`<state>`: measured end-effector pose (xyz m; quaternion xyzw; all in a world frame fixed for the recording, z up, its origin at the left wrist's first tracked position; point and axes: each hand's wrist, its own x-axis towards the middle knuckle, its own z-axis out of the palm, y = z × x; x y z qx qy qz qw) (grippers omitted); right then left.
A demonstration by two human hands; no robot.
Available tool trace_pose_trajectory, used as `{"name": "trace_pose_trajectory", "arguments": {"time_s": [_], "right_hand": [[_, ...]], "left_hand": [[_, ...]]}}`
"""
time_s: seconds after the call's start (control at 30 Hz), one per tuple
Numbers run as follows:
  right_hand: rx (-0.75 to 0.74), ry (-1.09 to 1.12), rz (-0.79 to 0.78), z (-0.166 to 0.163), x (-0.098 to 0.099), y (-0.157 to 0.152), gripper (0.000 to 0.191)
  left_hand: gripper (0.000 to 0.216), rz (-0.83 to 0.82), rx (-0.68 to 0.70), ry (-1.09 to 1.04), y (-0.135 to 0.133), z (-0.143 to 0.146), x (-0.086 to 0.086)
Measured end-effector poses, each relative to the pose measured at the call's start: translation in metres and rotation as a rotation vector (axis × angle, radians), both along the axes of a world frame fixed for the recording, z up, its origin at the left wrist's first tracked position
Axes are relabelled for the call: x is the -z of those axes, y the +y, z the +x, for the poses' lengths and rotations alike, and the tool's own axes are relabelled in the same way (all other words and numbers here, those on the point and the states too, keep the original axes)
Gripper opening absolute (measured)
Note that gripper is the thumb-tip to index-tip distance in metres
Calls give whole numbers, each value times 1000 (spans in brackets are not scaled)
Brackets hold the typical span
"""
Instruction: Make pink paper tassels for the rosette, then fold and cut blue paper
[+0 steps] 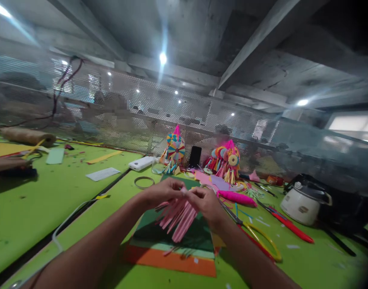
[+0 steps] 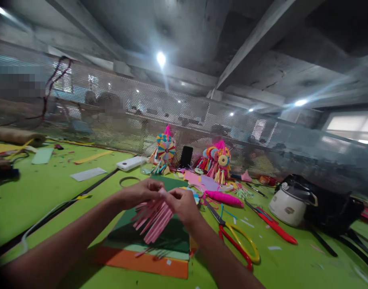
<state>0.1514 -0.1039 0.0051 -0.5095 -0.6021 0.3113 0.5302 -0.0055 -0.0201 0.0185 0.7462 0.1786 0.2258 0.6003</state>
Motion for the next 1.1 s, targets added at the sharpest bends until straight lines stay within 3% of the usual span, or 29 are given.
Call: {"name": "trace_pose_trajectory", "arguments": {"time_s": [0.17, 0.43, 0.63, 0.83, 1.1], "right_hand": [[17, 128, -35, 12, 21, 1, 33], [-4, 65, -35, 24, 27, 3, 33], [59, -127, 68, 22, 28, 4, 33], [452, -494, 481, 18, 25, -3, 12], [389, -662, 367, 12, 27, -5, 20]], "left_hand": [[29, 12, -77, 3, 3, 9, 10], [28, -78, -67, -38, 4, 13, 15], [27, 104, -118, 31, 9, 16, 23], [28, 309, -138, 76, 12, 20, 25], [21, 455, -116, 90, -1, 27, 21]]}}
